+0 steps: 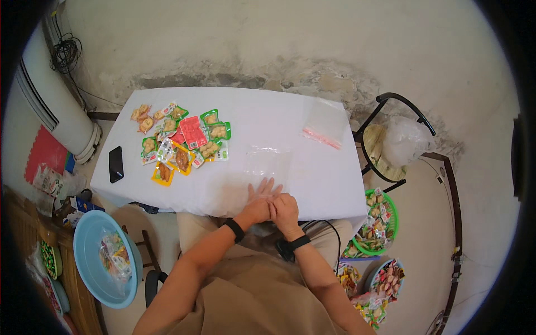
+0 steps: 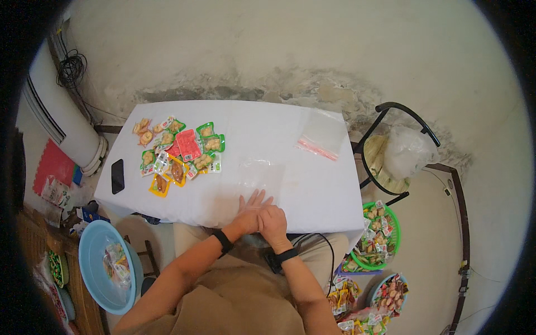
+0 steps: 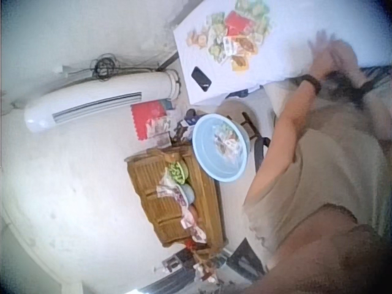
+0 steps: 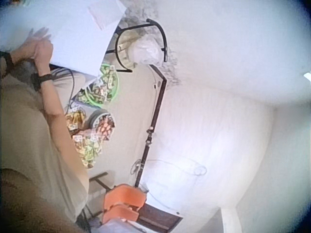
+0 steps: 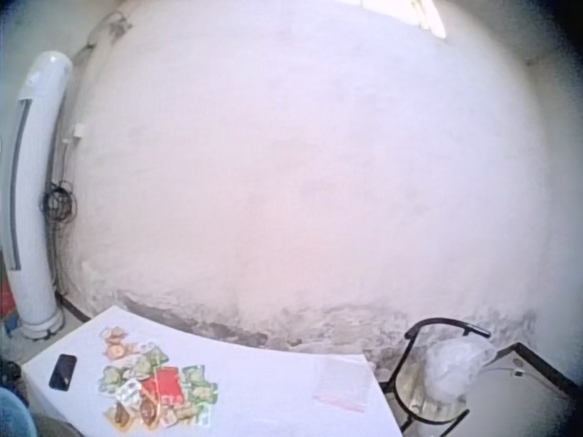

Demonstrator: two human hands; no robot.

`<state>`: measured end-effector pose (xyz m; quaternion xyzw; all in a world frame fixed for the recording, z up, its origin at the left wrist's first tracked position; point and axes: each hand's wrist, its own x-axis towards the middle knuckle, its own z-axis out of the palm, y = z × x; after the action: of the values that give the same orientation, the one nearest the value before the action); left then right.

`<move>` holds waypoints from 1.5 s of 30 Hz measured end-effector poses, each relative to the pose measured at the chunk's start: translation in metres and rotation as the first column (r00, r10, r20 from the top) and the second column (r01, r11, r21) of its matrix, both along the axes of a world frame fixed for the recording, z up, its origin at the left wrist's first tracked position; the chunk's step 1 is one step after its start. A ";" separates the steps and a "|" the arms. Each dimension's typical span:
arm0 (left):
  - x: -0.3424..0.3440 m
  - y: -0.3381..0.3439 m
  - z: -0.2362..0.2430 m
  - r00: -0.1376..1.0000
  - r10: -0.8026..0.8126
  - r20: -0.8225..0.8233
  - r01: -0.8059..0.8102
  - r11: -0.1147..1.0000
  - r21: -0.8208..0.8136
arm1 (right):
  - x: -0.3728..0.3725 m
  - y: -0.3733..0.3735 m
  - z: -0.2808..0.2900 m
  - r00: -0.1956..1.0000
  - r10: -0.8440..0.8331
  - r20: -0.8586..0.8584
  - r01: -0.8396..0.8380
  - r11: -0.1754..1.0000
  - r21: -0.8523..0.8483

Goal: The person puts several small packaged food pouches into a plastic bag by hand and then seals the bag.

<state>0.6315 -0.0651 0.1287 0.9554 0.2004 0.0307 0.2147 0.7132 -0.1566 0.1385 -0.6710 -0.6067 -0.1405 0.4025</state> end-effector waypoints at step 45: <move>0.015 -0.022 -0.009 0.996 0.038 0.083 -0.018 0.974 -0.226 | 0.028 -0.014 -0.001 0.979 -0.202 -0.035 0.197 0.975 -0.098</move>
<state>0.6464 -0.0875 0.1200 0.9198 0.2065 0.0521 0.3297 0.7410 -0.1705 0.1371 -0.7496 -0.5330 -0.1365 0.3679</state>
